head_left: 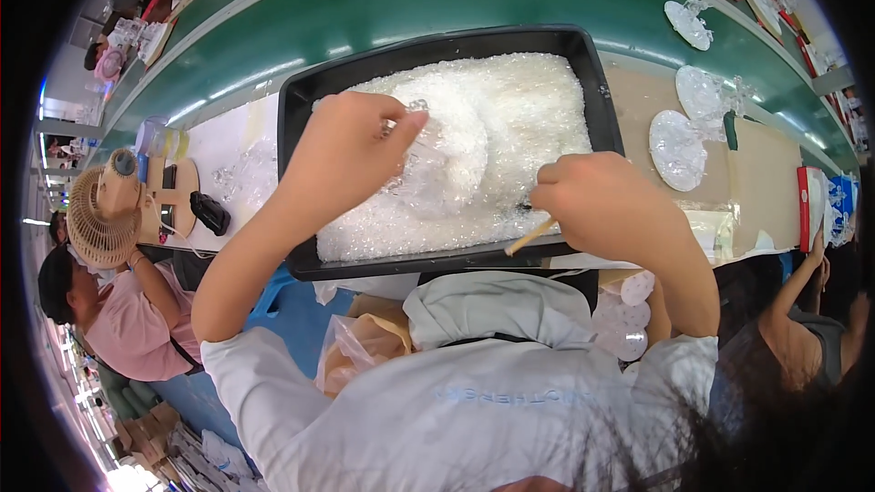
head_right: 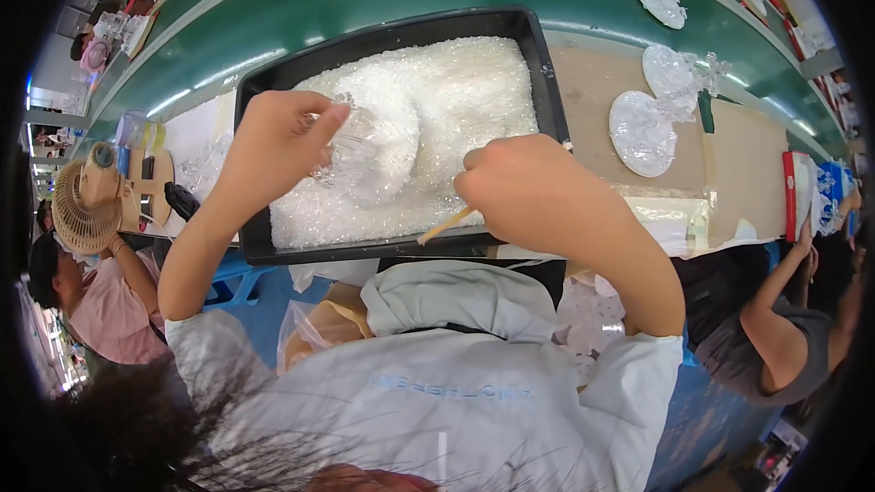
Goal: Applying small white decorative beads to a plastic lamp component using a brush.
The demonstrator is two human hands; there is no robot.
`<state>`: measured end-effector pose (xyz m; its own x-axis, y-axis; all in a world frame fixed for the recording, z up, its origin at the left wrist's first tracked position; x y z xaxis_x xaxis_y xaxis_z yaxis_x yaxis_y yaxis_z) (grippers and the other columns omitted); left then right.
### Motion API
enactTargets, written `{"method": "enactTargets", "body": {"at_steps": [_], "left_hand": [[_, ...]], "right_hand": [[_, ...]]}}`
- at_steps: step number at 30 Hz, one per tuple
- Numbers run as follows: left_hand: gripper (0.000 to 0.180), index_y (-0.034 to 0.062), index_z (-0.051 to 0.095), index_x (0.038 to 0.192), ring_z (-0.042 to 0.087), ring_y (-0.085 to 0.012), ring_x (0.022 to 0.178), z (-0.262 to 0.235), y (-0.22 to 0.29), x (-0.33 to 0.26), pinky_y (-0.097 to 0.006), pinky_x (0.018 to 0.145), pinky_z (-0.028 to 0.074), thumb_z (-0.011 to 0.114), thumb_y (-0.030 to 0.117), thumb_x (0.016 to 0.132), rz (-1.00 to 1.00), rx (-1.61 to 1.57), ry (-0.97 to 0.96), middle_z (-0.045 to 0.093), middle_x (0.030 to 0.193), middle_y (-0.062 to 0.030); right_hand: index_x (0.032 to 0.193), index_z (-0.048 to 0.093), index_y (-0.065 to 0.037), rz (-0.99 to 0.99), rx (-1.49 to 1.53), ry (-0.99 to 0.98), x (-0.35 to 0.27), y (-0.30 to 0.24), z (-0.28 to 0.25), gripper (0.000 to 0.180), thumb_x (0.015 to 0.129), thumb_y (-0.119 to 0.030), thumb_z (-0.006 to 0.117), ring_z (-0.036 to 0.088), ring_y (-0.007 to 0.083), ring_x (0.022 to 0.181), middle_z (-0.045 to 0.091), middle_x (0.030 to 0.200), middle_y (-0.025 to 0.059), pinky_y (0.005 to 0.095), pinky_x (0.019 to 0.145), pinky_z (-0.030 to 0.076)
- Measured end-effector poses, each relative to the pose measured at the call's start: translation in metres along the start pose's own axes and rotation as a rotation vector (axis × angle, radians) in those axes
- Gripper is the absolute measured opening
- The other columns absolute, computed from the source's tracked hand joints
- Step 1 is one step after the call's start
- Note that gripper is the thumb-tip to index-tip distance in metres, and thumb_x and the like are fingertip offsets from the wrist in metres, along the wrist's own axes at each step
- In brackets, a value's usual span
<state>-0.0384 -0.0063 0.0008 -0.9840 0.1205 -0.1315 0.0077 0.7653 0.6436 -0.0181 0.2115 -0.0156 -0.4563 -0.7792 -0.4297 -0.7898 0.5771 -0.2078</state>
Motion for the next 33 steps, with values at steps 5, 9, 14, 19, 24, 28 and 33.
{"method": "enactTargets", "body": {"at_steps": [5, 9, 14, 19, 24, 28, 33], "left_hand": [[0.026, -0.0032, 0.069, 0.097, 0.067, -0.0152, 0.056, 0.0, -0.003, -0.014, -0.027, 0.054, 0.049, 0.067, 0.022, 0.093, 0.098, -0.072, 0.055, 0.067, 0.063, -0.0126], [0.025, -0.0027, 0.066, 0.103, 0.07, -0.0155, 0.063, 0.005, -0.008, -0.034, -0.026, 0.057, 0.05, 0.07, 0.019, 0.092, 0.112, -0.203, 0.171, 0.07, 0.069, -0.0132], [0.027, -0.0001, 0.059, 0.109, 0.071, -0.0207, 0.064, 0.023, -0.012, -0.039, -0.029, 0.058, 0.051, 0.069, 0.018, 0.092, 0.205, -0.242, 0.23, 0.071, 0.072, -0.0144], [0.03, 0.0026, 0.055, 0.112, 0.068, -0.0293, 0.06, 0.025, 0.0, -0.038, -0.034, 0.058, 0.052, 0.07, 0.019, 0.091, 0.197, -0.04, 0.105, 0.071, 0.074, -0.0156], [0.021, 0.0047, 0.059, 0.106, 0.067, -0.0313, 0.07, 0.043, 0.007, -0.047, -0.036, 0.062, 0.054, 0.068, 0.014, 0.09, 0.408, 0.476, 0.118, 0.069, 0.079, -0.0141], [0.021, -0.0005, 0.062, 0.104, 0.067, -0.0279, 0.074, 0.052, 0.006, -0.059, -0.034, 0.062, 0.055, 0.065, 0.01, 0.086, 0.778, 0.699, 0.364, 0.069, 0.091, -0.0155], [0.022, -0.0051, 0.062, 0.103, 0.066, -0.0295, 0.073, 0.055, 0.013, -0.06, -0.035, 0.065, 0.058, 0.063, 0.004, 0.083, 0.922, 1.011, 0.394, 0.067, 0.088, -0.0227]], "right_hand": [[0.108, 0.066, -0.002, 0.097, 0.175, 0.542, -0.008, 0.027, -0.004, 0.038, 0.073, 0.006, 0.054, 0.065, 0.0366, 0.092, 0.067, 0.097, 0.0177, 0.0455, 0.077, 0.053], [0.112, 0.064, 0.0, 0.05, 0.365, 0.603, -0.005, 0.039, -0.016, 0.041, 0.074, 0.007, 0.051, 0.065, 0.0382, 0.089, 0.067, 0.098, 0.0192, 0.0456, 0.078, 0.052], [0.12, 0.061, 0.0, 0.054, 0.601, 0.418, 0.009, 0.03, -0.029, 0.045, 0.079, 0.008, 0.046, 0.067, 0.0338, 0.094, 0.069, 0.107, 0.0193, 0.0374, 0.08, 0.052], [0.13, 0.058, -0.003, 0.015, 0.879, 0.524, 0.013, 0.039, -0.017, 0.05, 0.085, 0.008, 0.042, 0.066, 0.0235, 0.103, 0.068, 0.116, 0.0134, 0.0341, 0.084, 0.052], [0.141, 0.05, -0.001, 0.067, 1.229, 0.717, 0.021, 0.059, -0.009, 0.058, 0.085, 0.009, 0.041, 0.061, 0.0212, 0.112, 0.063, 0.126, 0.0121, 0.0327, 0.094, 0.049], [0.147, 0.04, 0.0, -0.086, 1.32, 0.566, 0.038, 0.061, -0.003, 0.069, 0.078, 0.01, 0.039, 0.05, 0.0219, 0.13, 0.053, 0.14, 0.0111, 0.0349, 0.107, 0.039], [0.149, 0.036, 0.001, -0.243, 1.405, 0.443, 0.04, 0.039, -0.013, 0.077, 0.072, 0.007, 0.039, 0.039, 0.0222, 0.14, 0.046, 0.146, 0.01, 0.037, 0.115, 0.029]]}}
Point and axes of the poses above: each hand's wrist, its own x-axis towards the middle knuckle, its own z-axis out of the palm, y = z × x, the point moved 5 cm from there along x, towards the middle knuckle
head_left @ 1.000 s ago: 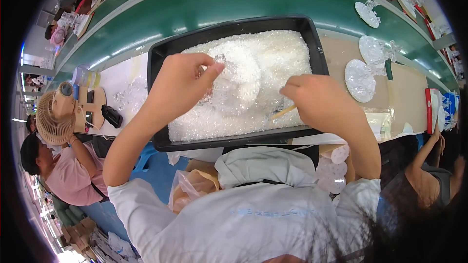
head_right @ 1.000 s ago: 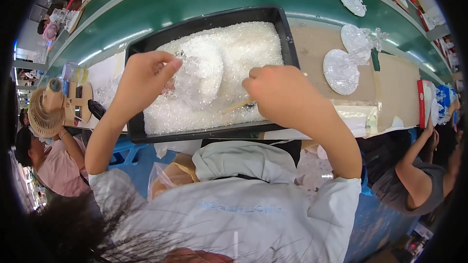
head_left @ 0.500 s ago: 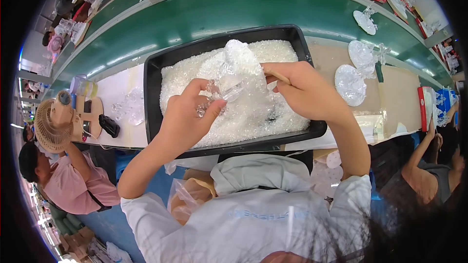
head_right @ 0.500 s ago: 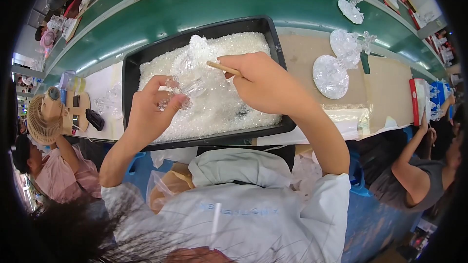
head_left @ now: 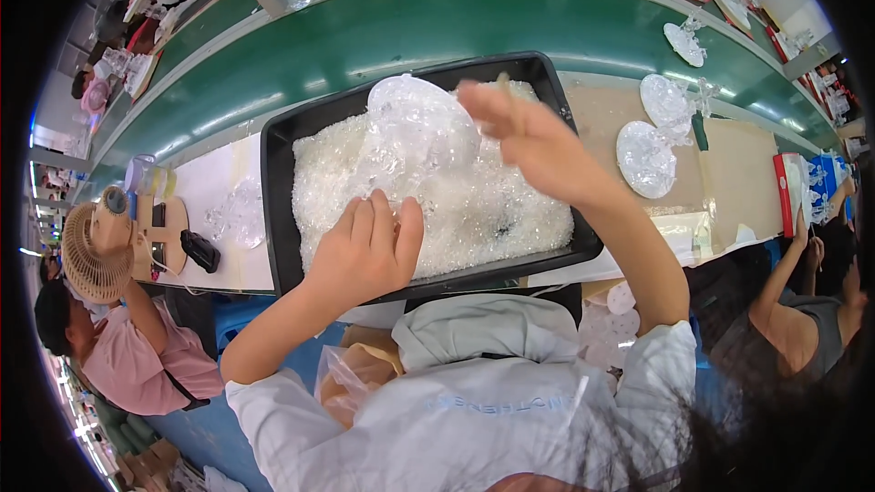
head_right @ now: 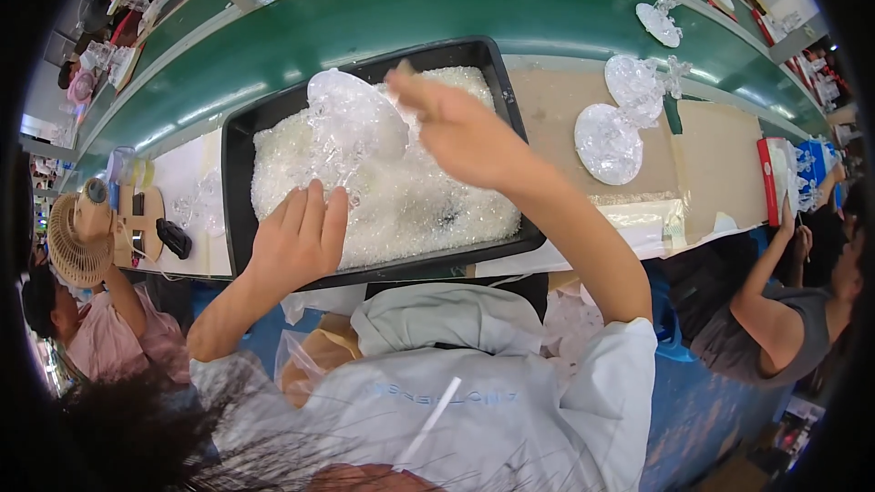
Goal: Applying small white decorative beads to a plastic lamp component using a brush.
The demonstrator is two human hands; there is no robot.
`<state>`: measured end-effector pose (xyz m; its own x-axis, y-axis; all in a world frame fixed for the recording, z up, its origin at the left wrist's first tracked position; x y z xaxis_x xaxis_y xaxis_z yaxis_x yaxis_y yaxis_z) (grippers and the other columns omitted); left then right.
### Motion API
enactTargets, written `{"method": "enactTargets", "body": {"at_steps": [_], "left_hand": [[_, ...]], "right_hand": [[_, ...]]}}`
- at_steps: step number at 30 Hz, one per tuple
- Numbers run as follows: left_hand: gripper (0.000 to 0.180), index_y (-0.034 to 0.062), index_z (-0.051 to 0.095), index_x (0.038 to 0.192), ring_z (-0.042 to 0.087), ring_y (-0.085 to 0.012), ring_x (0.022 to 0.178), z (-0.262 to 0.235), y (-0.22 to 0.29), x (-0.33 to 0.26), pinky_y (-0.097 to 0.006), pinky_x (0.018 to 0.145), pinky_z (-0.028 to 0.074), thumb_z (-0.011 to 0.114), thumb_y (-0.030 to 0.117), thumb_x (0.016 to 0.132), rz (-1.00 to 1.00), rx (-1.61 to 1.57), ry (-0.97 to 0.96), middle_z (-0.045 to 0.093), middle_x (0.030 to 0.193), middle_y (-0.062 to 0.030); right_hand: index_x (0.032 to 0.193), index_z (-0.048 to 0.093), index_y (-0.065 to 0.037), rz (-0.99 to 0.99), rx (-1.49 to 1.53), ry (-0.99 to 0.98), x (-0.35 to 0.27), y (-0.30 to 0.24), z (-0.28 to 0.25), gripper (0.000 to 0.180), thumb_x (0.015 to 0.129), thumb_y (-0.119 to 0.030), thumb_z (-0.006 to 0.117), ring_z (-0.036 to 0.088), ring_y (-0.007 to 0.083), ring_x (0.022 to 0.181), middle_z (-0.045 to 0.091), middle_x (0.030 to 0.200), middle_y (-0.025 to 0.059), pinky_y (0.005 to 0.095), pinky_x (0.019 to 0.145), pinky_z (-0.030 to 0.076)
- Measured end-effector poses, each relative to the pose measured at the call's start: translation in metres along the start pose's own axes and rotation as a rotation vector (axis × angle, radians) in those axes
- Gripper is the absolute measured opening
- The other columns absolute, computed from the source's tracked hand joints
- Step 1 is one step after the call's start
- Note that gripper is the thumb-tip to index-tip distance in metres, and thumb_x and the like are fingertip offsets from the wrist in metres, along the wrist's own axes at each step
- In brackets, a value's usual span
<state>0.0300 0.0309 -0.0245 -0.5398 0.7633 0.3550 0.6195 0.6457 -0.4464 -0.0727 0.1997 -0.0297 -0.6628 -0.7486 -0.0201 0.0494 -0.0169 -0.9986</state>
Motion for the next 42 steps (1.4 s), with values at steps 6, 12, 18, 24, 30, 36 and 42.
{"method": "enactTargets", "body": {"at_steps": [6, 12, 18, 24, 30, 36, 42], "left_hand": [[0.019, -0.0053, 0.061, 0.101, 0.067, -0.0326, 0.072, 0.001, 0.002, -0.005, -0.038, 0.07, 0.06, 0.06, 0.001, 0.083, 0.089, 0.167, 0.033, 0.066, 0.085, -0.0291], [0.018, -0.001, 0.061, 0.103, 0.069, -0.0237, 0.071, -0.008, -0.012, -0.002, -0.033, 0.064, 0.058, 0.065, 0.006, 0.087, -0.208, -0.162, -0.033, 0.069, 0.087, -0.0199], [0.022, 0.0002, 0.056, 0.111, 0.071, -0.0148, 0.073, 0.006, -0.034, -0.018, -0.024, 0.065, 0.054, 0.065, 0.013, 0.096, -0.95, -1.19, 0.153, 0.073, 0.082, -0.0135], [0.026, -0.0006, 0.049, 0.117, 0.071, -0.0221, 0.085, 0.025, -0.04, -0.023, -0.032, 0.078, 0.058, 0.06, 0.014, 0.099, -1.093, -1.637, 0.248, 0.072, 0.087, -0.0159], [0.027, 0.0001, 0.046, 0.117, 0.072, -0.0238, 0.086, 0.031, -0.042, -0.029, -0.035, 0.077, 0.059, 0.059, 0.016, 0.1, -1.139, -1.771, 0.216, 0.071, 0.089, -0.0168], [0.028, 0.0004, 0.046, 0.117, 0.071, -0.0234, 0.086, 0.035, -0.042, -0.03, -0.035, 0.076, 0.059, 0.059, 0.018, 0.1, -1.121, -1.751, 0.216, 0.07, 0.088, -0.0153], [0.029, 0.0046, 0.047, 0.116, 0.072, -0.0218, 0.082, 0.04, -0.041, -0.034, -0.034, 0.071, 0.06, 0.06, 0.024, 0.1, -1.102, -1.813, 0.221, 0.07, 0.085, -0.0141]], "right_hand": [[0.148, 0.036, 0.002, -0.036, 0.09, 0.159, -0.002, 0.008, 0.0, 0.082, 0.066, 0.005, 0.041, 0.033, 0.0214, 0.144, 0.044, 0.149, 0.0112, 0.0363, 0.119, 0.024], [0.149, 0.036, 0.0, -0.206, -0.072, 0.421, -0.003, -0.01, -0.017, 0.084, 0.065, 0.002, 0.045, 0.028, 0.0254, 0.148, 0.038, 0.154, 0.0144, 0.0373, 0.12, 0.021], [0.155, 0.023, -0.002, -0.175, -0.134, 0.178, -0.008, -0.003, 0.006, 0.09, 0.068, -0.001, 0.046, 0.02, 0.0257, 0.15, 0.026, 0.16, 0.0155, 0.0344, 0.12, 0.016], [0.155, 0.022, -0.001, -0.216, -0.155, 0.289, -0.012, -0.012, -0.005, 0.088, 0.07, 0.001, 0.047, 0.017, 0.026, 0.151, 0.021, 0.161, 0.0197, 0.0318, 0.119, 0.019], [0.155, 0.017, 0.002, -0.457, -0.352, 0.267, -0.011, -0.016, 0.015, 0.09, 0.07, 0.005, 0.046, 0.014, 0.029, 0.152, 0.019, 0.162, 0.0195, 0.0384, 0.122, 0.009], [0.156, 0.011, 0.0, -0.317, -0.351, -0.091, -0.008, -0.027, 0.025, 0.095, 0.068, 0.01, 0.043, 0.004, 0.0272, 0.153, 0.007, 0.165, 0.0168, 0.0389, 0.122, 0.005], [0.157, 0.006, 0.0, -0.36, -0.55, -0.074, -0.011, -0.019, 0.032, 0.095, 0.07, 0.008, 0.044, 0.003, 0.0296, 0.153, 0.006, 0.164, 0.0208, 0.0366, 0.122, 0.006]]}}
Point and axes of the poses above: each hand's wrist, its own x-axis towards the middle knuckle, its own z-axis out of the palm, y = z × x, the point moved 5 cm from there along x, towards the middle knuckle
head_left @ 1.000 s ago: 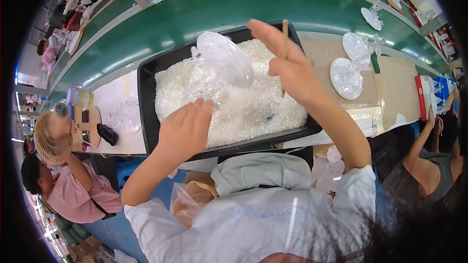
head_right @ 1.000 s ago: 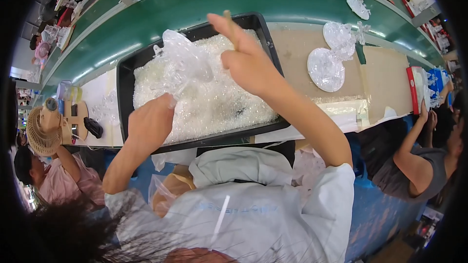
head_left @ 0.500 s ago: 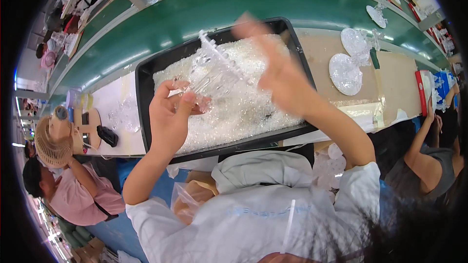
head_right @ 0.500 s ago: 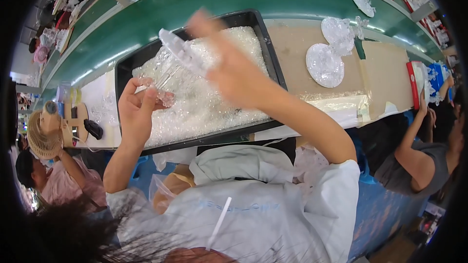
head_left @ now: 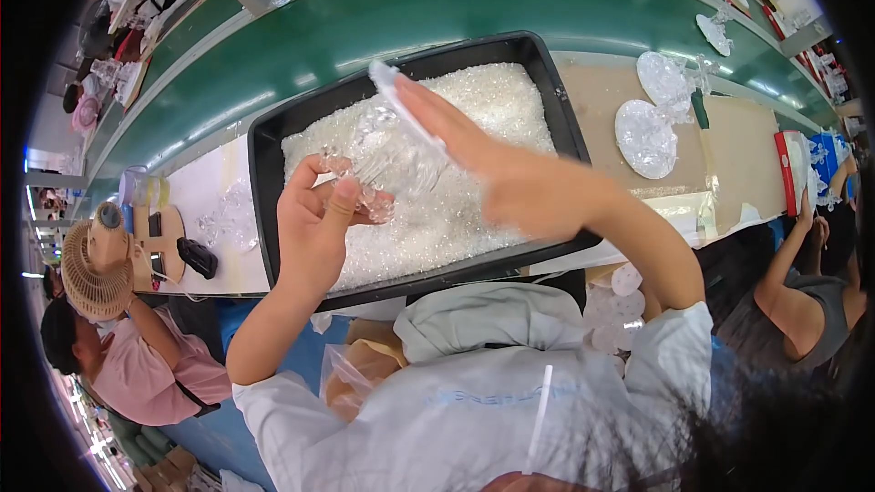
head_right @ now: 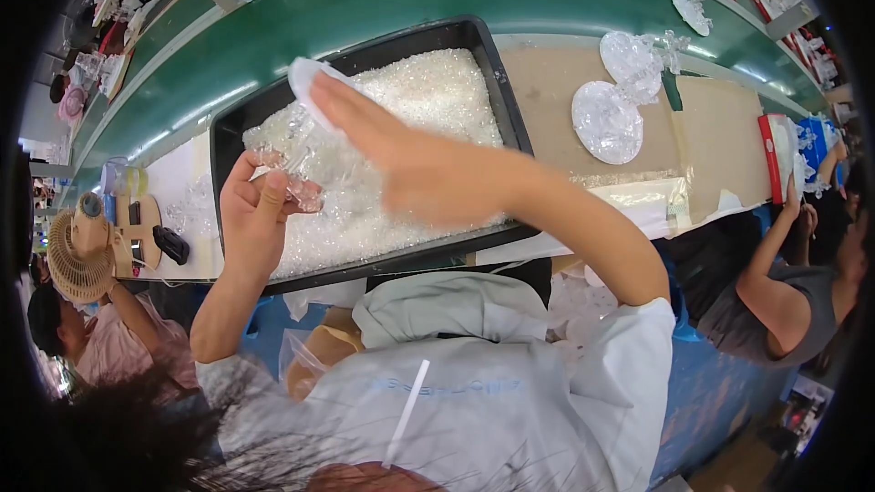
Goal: Applying small white decorative beads to a plastic lamp component using a brush.
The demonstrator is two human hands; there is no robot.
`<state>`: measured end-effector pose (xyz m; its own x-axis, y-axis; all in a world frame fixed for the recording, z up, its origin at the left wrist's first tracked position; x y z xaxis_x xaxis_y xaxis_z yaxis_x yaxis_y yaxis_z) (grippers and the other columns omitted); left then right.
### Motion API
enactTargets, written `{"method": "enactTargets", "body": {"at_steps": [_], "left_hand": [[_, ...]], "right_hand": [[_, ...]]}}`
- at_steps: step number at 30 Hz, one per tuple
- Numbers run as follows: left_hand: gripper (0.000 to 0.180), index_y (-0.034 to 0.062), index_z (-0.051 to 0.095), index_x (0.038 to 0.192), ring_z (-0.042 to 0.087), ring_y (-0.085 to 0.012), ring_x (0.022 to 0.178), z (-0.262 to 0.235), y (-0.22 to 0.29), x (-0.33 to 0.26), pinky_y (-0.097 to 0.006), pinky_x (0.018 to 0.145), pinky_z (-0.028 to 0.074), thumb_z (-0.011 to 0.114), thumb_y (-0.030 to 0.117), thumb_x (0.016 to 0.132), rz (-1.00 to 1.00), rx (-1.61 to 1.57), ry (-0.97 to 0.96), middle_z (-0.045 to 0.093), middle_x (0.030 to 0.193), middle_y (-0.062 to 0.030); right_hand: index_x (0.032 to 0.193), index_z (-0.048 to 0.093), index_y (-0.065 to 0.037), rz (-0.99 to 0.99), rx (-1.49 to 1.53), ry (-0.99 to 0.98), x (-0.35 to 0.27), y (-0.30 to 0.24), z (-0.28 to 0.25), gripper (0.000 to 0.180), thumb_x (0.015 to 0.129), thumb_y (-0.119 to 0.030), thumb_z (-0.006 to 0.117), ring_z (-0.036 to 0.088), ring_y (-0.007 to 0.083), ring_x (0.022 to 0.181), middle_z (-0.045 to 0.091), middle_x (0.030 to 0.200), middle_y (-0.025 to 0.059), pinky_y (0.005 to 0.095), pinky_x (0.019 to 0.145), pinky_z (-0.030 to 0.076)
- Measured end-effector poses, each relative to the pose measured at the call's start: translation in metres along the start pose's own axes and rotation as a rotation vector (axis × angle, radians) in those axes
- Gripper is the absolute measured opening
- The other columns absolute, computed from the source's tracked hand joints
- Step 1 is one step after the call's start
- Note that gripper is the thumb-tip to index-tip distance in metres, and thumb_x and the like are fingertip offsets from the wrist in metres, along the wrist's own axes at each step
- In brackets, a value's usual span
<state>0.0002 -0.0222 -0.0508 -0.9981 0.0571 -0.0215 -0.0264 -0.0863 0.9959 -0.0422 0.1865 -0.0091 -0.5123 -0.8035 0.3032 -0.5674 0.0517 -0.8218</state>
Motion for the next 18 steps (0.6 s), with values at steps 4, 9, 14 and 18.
{"method": "enactTargets", "body": {"at_steps": [4, 9, 14, 18], "left_hand": [[0.028, 0.0049, 0.048, 0.115, 0.072, -0.0221, 0.082, 0.0, -0.002, -0.003, -0.035, 0.069, 0.061, 0.06, 0.024, 0.099, -0.035, -0.071, 0.018, 0.07, 0.086, -0.0122], [0.032, 0.0018, 0.047, 0.117, 0.071, -0.0235, 0.083, -0.005, -0.005, -0.003, -0.036, 0.07, 0.06, 0.06, 0.024, 0.1, -0.064, -0.128, 0.041, 0.07, 0.083, -0.012], [0.032, 0.0039, 0.047, 0.118, 0.071, -0.0228, 0.082, -0.01, -0.004, 0.0, -0.036, 0.07, 0.06, 0.06, 0.026, 0.1, -0.062, -0.174, 0.042, 0.07, 0.084, -0.0117], [0.031, 0.0048, 0.048, 0.118, 0.071, -0.0224, 0.081, -0.004, 0.001, 0.002, -0.036, 0.069, 0.06, 0.06, 0.026, 0.1, -0.096, -0.222, 0.0, 0.07, 0.084, -0.0113]], "right_hand": [[0.156, 0.005, 0.0, 0.064, -0.028, 0.218, -0.007, 0.005, -0.025, 0.097, 0.07, 0.006, 0.047, 0.003, 0.0324, 0.153, 0.006, 0.163, 0.0236, 0.0362, 0.122, 0.007], [0.157, 0.012, -0.002, -0.102, 0.085, 0.436, 0.0, 0.007, -0.057, 0.097, 0.067, 0.005, 0.049, 0.009, 0.0295, 0.152, 0.016, 0.162, 0.02, 0.0359, 0.122, 0.008], [0.153, 0.014, 0.007, 0.048, 0.122, 0.203, -0.005, 0.0, -0.022, 0.091, 0.069, 0.003, 0.048, 0.004, 0.0334, 0.152, 0.009, 0.162, 0.0249, 0.0389, 0.122, 0.008], [0.155, 0.014, 0.005, -0.099, -0.047, -0.017, -0.006, 0.0, -0.002, 0.093, 0.069, -0.002, 0.049, 0.005, 0.0317, 0.153, 0.01, 0.163, 0.0225, 0.0402, 0.123, 0.006]]}}
Point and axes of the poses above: each hand's wrist, its own x-axis towards the middle knuckle, its own z-axis out of the palm, y = z × x, the point moved 5 cm from there along x, towards the middle knuckle
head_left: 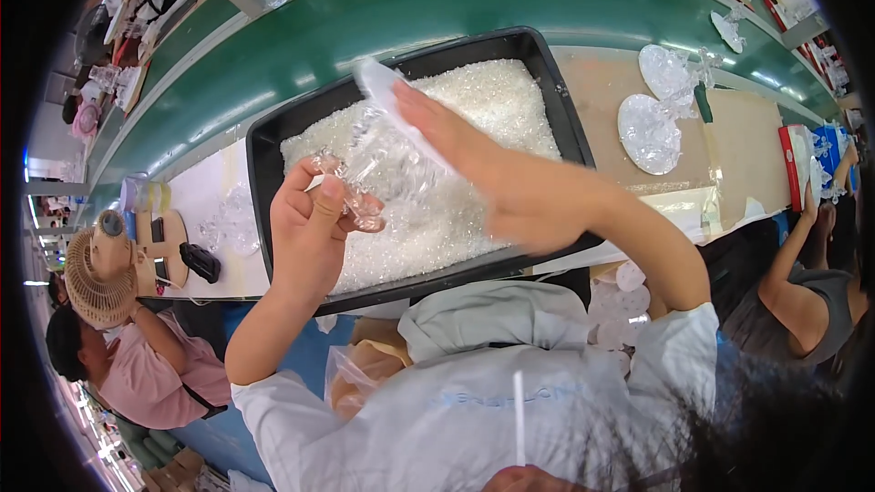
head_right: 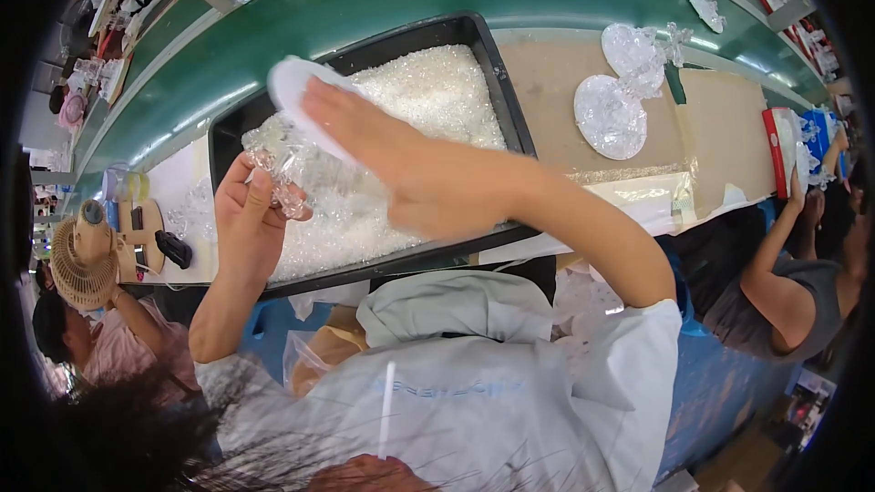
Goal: Applying small white decorative beads to a plastic lamp component using a brush.
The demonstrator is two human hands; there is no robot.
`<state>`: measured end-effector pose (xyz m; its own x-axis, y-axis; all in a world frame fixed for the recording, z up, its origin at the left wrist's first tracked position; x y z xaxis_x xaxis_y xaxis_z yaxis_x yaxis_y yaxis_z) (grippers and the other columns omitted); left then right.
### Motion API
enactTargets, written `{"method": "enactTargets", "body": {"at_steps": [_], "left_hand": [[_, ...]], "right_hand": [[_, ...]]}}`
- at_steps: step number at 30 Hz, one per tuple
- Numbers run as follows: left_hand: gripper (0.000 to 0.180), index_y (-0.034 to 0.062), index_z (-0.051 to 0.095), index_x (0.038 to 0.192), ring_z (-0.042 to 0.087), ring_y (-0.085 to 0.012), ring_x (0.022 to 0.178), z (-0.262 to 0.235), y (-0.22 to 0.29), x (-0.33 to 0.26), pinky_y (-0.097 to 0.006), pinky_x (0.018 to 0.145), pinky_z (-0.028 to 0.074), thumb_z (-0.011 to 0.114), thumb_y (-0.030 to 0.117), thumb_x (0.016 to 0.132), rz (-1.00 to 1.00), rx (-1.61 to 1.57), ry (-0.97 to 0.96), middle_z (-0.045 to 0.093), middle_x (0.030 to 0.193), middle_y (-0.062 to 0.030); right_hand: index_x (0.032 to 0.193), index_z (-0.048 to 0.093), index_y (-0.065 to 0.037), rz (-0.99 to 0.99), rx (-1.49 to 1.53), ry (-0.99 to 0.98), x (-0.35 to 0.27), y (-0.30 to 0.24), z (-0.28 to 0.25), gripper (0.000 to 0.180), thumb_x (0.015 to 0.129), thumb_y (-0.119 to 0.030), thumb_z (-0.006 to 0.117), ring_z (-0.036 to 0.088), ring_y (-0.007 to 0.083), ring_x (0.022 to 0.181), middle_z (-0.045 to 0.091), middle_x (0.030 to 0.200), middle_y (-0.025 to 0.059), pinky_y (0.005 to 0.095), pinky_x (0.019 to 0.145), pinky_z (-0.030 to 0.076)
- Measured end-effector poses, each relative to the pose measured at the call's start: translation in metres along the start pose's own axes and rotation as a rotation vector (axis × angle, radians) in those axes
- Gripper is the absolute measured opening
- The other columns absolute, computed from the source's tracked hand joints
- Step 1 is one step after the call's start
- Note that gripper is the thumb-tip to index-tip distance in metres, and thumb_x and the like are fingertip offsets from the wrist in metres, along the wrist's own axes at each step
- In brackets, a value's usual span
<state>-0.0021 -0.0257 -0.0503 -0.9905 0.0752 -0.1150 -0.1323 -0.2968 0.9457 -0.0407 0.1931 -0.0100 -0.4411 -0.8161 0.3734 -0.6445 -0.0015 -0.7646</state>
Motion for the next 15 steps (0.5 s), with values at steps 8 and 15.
{"method": "enactTargets", "body": {"at_steps": [8, 15], "left_hand": [[0.033, 0.0032, 0.048, 0.117, 0.071, -0.0213, 0.081, -0.003, -0.004, 0.003, -0.035, 0.069, 0.06, 0.06, 0.028, 0.099, 0.009, 0.074, -0.008, 0.069, 0.082, -0.0104], [0.032, 0.0028, 0.049, 0.117, 0.071, -0.0213, 0.08, -0.001, -0.001, 0.001, -0.033, 0.068, 0.058, 0.06, 0.028, 0.1, 0.051, 0.115, -0.005, 0.069, 0.082, -0.0104]], "right_hand": [[0.158, 0.009, -0.003, 0.029, 0.196, 0.48, -0.011, 0.02, -0.018, 0.102, 0.062, 0.006, 0.045, 0.002, 0.0267, 0.153, 0.004, 0.166, 0.0143, 0.0385, 0.123, 0.0], [0.157, 0.01, 0.0, 0.061, 0.308, 0.343, -0.008, 0.021, -0.016, 0.1, 0.065, -0.001, 0.048, 0.001, 0.027, 0.153, 0.01, 0.164, 0.0199, 0.0394, 0.122, 0.003]]}}
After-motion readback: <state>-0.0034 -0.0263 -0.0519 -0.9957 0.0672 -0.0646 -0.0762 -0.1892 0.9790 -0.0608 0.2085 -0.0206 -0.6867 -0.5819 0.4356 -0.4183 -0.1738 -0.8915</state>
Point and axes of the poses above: each hand's wrist, its own x-axis towards the middle knuckle, its own z-axis out of the palm, y = z × x, the point moved 5 cm from there along x, towards the middle knuckle
